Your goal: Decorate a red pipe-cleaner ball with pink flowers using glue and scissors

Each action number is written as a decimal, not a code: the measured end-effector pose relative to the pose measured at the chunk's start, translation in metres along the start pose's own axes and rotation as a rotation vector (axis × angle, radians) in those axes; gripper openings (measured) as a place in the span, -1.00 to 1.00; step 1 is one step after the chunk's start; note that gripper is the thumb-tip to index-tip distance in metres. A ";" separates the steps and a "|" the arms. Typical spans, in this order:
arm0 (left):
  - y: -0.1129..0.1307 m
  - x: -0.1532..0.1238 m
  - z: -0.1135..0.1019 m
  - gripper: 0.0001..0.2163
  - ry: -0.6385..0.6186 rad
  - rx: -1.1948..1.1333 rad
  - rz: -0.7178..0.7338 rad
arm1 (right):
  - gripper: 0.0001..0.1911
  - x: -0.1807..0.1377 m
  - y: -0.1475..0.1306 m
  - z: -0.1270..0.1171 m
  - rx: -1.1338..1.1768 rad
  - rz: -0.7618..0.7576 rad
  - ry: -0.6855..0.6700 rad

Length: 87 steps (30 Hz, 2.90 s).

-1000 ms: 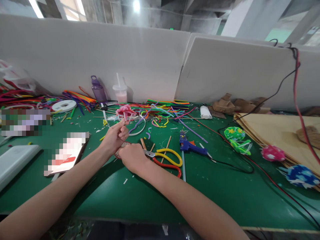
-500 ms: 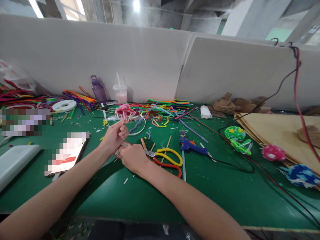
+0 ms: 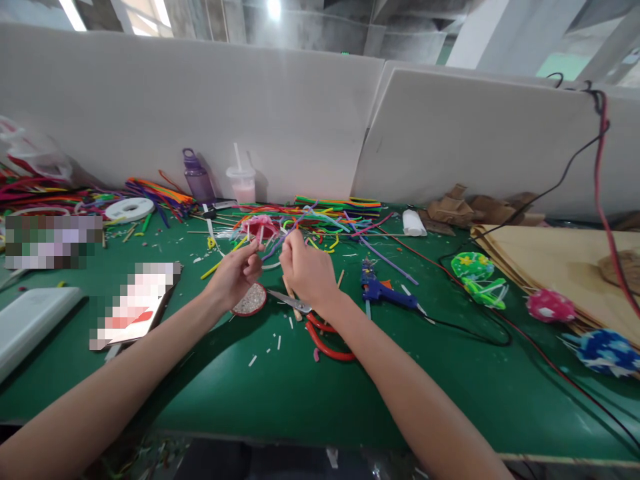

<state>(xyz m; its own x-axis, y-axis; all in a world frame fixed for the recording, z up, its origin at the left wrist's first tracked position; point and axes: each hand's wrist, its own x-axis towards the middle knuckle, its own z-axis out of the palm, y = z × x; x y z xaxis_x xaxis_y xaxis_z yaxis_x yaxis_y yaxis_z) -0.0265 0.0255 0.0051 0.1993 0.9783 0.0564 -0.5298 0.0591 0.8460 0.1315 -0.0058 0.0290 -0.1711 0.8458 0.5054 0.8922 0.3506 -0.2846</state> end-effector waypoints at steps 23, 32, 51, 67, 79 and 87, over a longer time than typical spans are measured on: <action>-0.010 -0.006 0.006 -0.72 -0.029 0.243 0.000 | -0.79 0.003 0.015 0.007 0.067 -0.217 0.339; -0.012 -0.005 0.005 -0.75 -0.025 0.162 -0.024 | -0.79 0.001 0.013 0.003 0.104 -0.274 0.384; 0.000 0.002 0.000 -0.79 0.091 0.053 0.063 | -0.74 -0.021 -0.035 0.051 -0.215 -0.538 -0.341; 0.001 0.000 0.001 -0.75 0.101 0.130 0.075 | -0.71 -0.023 -0.038 0.050 -0.198 -0.533 -0.319; 0.000 -0.001 0.002 -0.71 0.096 0.120 0.055 | -0.81 -0.009 -0.014 0.025 0.039 -0.318 0.038; -0.007 -0.005 0.007 -0.77 0.014 0.212 -0.037 | -0.87 0.004 0.015 0.013 0.236 -0.216 0.351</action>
<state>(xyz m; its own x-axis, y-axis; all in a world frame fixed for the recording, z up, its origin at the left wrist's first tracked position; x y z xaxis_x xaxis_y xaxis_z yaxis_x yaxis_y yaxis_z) -0.0181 0.0190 0.0026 0.2033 0.9790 0.0174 -0.3368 0.0532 0.9401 0.1386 0.0078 0.0161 -0.1547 0.5702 0.8068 0.7254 0.6200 -0.2991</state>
